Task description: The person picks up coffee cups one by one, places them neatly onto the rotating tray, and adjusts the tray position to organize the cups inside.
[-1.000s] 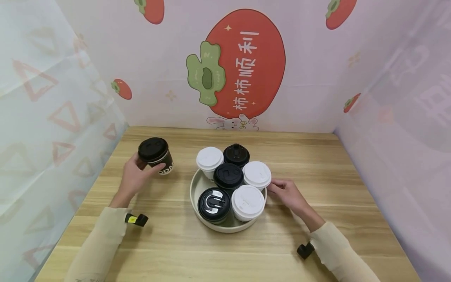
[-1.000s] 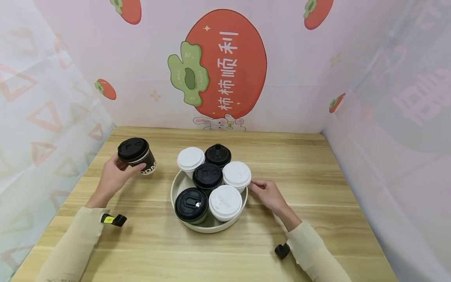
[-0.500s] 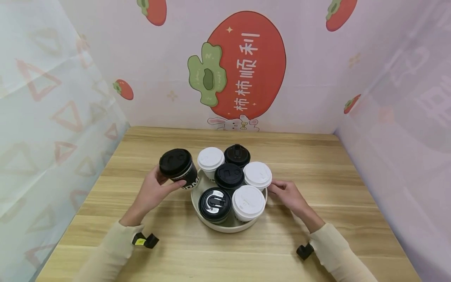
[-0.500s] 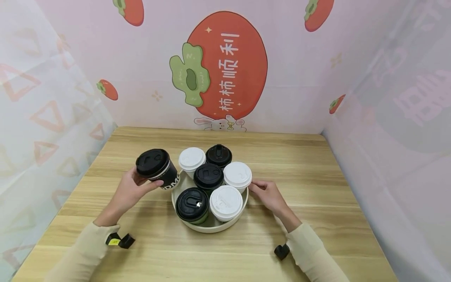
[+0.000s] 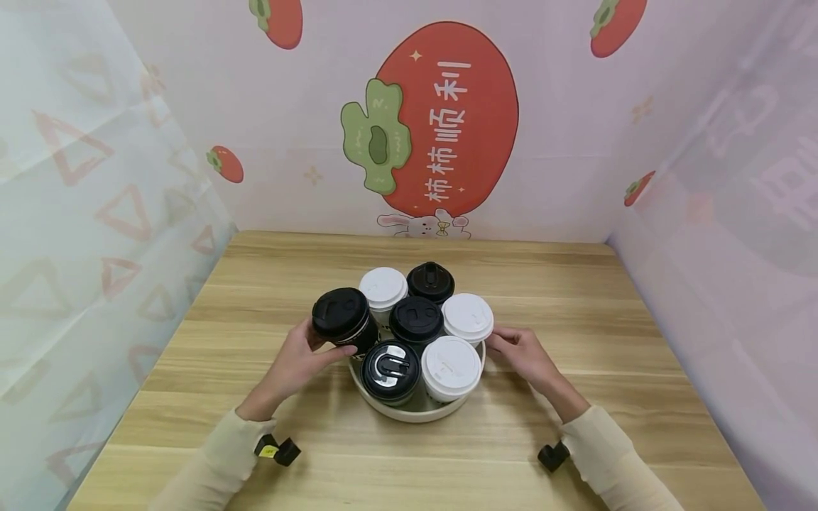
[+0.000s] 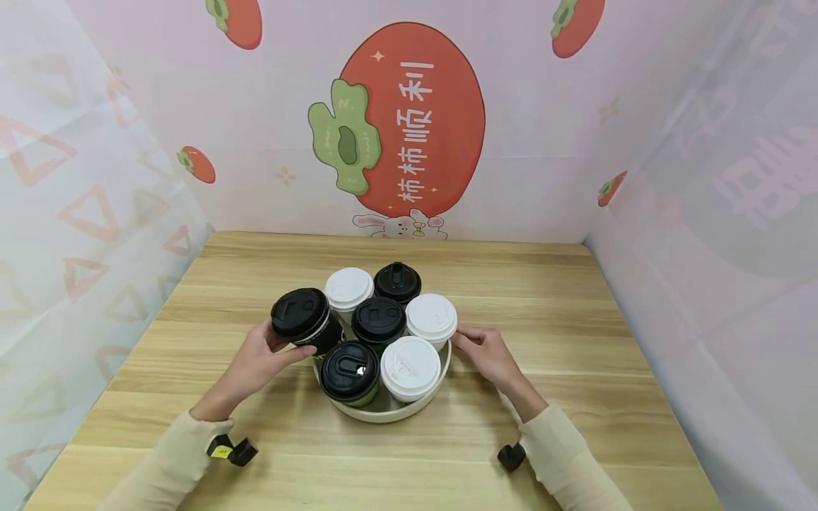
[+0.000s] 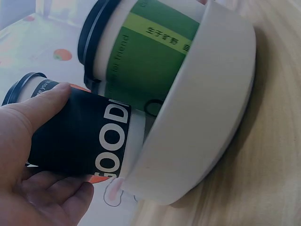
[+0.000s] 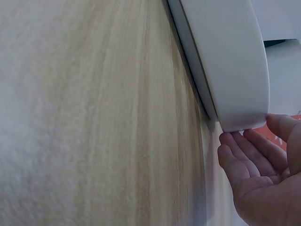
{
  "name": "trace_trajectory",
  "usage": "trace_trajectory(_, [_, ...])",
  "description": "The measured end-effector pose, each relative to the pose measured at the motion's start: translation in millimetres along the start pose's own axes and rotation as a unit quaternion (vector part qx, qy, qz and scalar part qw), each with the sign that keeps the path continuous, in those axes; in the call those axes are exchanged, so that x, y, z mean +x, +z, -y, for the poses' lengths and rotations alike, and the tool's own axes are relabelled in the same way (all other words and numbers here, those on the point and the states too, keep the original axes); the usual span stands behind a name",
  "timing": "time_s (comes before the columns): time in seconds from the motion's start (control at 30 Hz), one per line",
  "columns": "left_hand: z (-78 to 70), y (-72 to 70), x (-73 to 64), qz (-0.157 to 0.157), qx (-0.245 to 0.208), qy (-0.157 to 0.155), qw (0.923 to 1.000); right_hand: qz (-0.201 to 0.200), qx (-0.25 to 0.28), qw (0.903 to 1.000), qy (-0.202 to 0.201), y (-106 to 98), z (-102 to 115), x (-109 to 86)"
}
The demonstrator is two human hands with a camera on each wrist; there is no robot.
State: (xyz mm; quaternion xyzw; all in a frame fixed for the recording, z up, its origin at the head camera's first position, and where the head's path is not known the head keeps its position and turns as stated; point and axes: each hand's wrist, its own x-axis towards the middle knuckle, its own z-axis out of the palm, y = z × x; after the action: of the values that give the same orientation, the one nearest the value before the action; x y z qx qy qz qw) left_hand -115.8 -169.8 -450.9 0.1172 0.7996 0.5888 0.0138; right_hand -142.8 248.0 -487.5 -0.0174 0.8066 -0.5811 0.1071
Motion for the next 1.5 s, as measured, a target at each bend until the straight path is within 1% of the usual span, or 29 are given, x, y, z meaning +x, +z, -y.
trace_trajectory(0.17, [6.7, 6.5, 2.7, 0.02, -0.016, 0.007, 0.9997, -0.001, 0.008, 1.0, 0.002, 0, -2, 0.0])
trace_trajectory(0.27, [11.1, 10.0, 3.3, 0.032, -0.02, 0.021, 0.9991, 0.007, 0.029, 0.9996, 0.001, 0, -3, 0.6])
trace_trajectory(0.33, [13.5, 11.8, 3.5, 0.039, -0.017, 0.034, 0.9985, 0.011, 0.04, 0.9991, -0.001, 0, -4, 1.0])
trace_trajectory(0.43, [15.9, 13.4, 3.9, 0.043, -0.007, 0.043, 0.9981, 0.012, 0.047, 0.9988, -0.002, 0, -5, 1.4])
trace_trajectory(0.67, [19.6, 15.6, 5.3, 0.037, 0.017, 0.029, 0.9988, 0.01, 0.038, 0.9992, -0.001, 0, -4, 0.8])
trace_trajectory(1.03, [20.4, 19.1, 6.1, 0.024, 0.035, 0.015, 0.999, 0.01, 0.036, 0.9993, -0.006, 0, -4, 0.1])
trace_trajectory(1.27, [19.0, 19.0, 6.2, 0.028, 0.059, 0.006, 0.9979, 0.014, 0.041, 0.999, -0.007, -1, -4, -0.2])
trace_trajectory(1.33, [19.2, 18.4, 5.9, 0.031, 0.063, 0.005, 0.9975, 0.013, 0.036, 0.9993, -0.006, -1, -4, -0.5])
trace_trajectory(1.5, [20.4, 16.1, 6.0, 0.043, 0.047, 0.007, 0.9979, 0.009, 0.012, 0.9999, -0.005, -2, -3, -1.3])
